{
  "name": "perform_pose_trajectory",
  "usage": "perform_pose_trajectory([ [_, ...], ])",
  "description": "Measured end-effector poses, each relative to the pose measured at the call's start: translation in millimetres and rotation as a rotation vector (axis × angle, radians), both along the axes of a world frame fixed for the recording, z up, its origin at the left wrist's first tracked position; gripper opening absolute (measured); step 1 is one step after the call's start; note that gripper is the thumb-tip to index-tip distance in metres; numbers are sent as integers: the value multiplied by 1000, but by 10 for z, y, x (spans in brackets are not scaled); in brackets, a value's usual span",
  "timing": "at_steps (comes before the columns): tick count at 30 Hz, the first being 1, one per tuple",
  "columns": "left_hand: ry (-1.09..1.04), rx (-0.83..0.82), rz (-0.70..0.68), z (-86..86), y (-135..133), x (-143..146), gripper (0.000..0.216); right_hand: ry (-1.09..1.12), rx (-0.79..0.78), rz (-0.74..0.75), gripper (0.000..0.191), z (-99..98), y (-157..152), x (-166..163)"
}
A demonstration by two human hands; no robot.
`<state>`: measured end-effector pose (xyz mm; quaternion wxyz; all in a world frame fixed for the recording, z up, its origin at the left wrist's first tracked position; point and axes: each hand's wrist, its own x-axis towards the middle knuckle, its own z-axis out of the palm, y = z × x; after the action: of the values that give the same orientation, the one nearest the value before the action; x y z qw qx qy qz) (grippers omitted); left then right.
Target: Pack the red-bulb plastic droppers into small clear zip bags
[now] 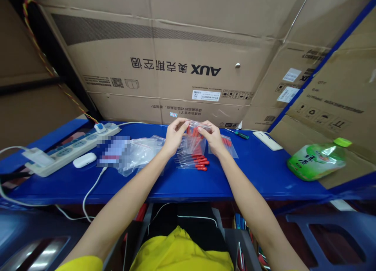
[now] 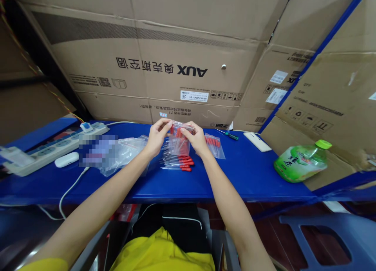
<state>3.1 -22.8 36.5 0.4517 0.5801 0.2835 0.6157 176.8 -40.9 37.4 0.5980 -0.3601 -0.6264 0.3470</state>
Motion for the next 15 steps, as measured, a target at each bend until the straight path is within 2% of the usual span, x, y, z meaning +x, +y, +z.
perform_pose_trajectory([
  [3,11,4,27,-7,11,-10,35,-15,-39,47,45,-14,8,8],
  [6,33,-15,11,-4,-7,-9,34,-14,-21,24,44,-34,12,1],
  [11,21,-124,-154,-8,-43,6,34,12,-1,-43,46,-44,24,3],
  [15,-10,-176,-289,-25,-11,-22,39,35,24,-34,46,-38,60,44],
])
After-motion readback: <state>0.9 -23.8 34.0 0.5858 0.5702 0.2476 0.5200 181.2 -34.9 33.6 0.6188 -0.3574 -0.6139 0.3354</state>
